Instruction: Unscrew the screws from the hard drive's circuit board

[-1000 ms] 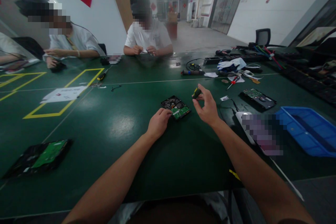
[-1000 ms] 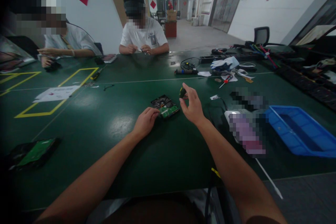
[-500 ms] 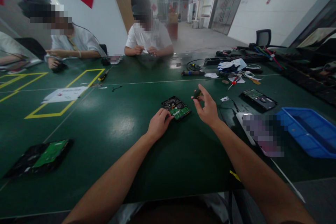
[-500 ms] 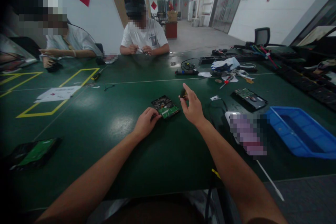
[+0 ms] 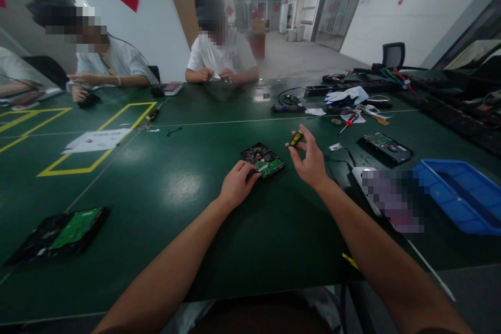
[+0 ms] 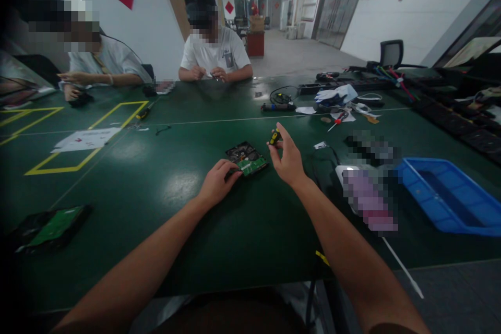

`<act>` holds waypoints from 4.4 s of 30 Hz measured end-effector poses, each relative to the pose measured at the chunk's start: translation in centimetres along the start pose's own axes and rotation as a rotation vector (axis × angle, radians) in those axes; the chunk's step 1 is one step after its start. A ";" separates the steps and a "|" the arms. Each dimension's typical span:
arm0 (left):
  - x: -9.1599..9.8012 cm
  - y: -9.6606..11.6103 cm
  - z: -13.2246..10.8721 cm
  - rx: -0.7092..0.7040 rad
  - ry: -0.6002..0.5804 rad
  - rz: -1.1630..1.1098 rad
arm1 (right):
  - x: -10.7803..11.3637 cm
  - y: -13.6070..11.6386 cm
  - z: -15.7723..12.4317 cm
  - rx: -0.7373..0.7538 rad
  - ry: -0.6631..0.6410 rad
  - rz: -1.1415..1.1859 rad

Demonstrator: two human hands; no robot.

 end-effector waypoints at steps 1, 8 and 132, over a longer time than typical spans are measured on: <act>0.0 0.0 0.0 0.004 0.001 0.003 | 0.0 0.0 0.0 -0.003 0.013 -0.005; 0.1 0.2 -0.1 0.026 -0.017 0.020 | -0.1 0.2 0.0 0.024 0.004 -0.050; 0.1 0.3 -0.2 -0.043 -0.070 0.016 | 1.0 0.1 0.1 0.039 0.161 -0.150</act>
Point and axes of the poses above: each hand's wrist, its own z-axis towards the middle knuckle, its own x-axis out of the back of the hand, y = z × x, the point moved 3 cm from there along z, towards the middle knuckle, and after that the axes turned 13 degrees about x, right-handed, at the moved point
